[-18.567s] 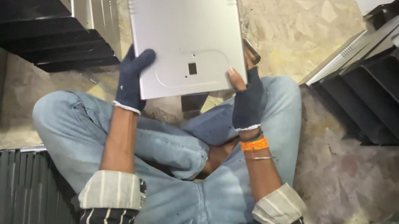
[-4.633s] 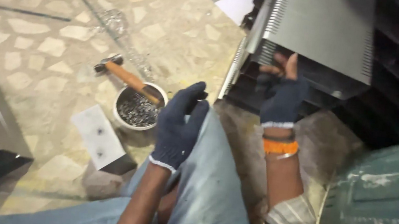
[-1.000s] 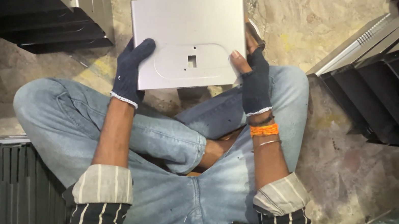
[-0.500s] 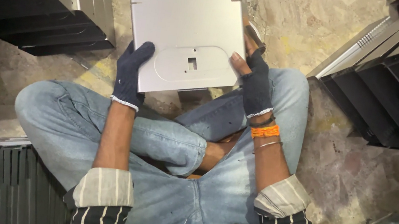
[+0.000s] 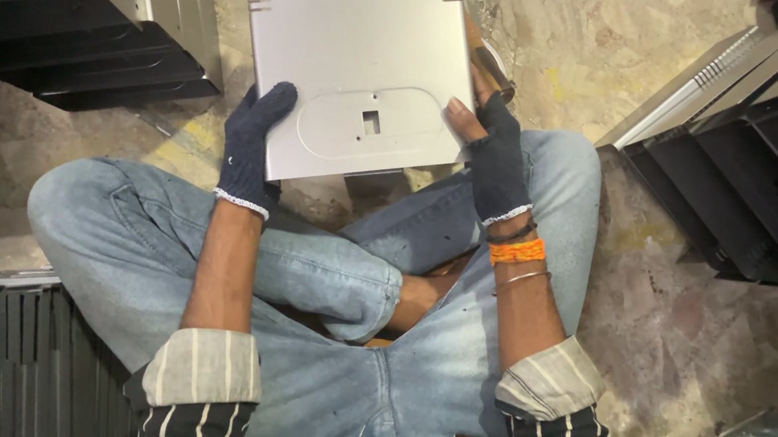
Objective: The person hammers small metal components into larger metal covers and stacks them on the production floor.
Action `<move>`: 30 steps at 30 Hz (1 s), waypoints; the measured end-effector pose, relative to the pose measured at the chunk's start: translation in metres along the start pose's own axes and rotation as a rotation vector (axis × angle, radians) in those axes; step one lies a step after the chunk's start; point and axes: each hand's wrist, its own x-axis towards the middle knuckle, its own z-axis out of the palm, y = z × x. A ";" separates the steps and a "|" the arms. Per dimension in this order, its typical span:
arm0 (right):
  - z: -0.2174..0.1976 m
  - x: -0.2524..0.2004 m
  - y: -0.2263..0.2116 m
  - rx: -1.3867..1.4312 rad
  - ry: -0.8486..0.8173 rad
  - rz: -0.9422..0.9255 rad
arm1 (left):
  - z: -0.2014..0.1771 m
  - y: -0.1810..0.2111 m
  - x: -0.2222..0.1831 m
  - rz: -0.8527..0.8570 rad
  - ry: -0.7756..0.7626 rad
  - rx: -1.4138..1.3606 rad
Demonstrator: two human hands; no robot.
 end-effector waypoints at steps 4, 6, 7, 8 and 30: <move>-0.001 0.001 0.004 0.001 -0.001 -0.002 | -0.016 -0.014 0.013 0.024 -0.024 0.007; -0.001 0.001 0.005 0.045 -0.006 0.016 | -0.013 -0.012 0.010 0.034 -0.039 -0.007; -0.002 0.002 0.005 0.046 -0.006 0.014 | -0.011 -0.010 0.008 0.036 -0.040 -0.007; -0.002 0.003 0.005 0.049 -0.017 0.012 | -0.009 -0.008 0.006 0.036 -0.040 -0.015; -0.078 0.197 0.102 -1.474 -0.248 -0.213 | -0.009 -0.009 0.004 0.041 -0.039 0.003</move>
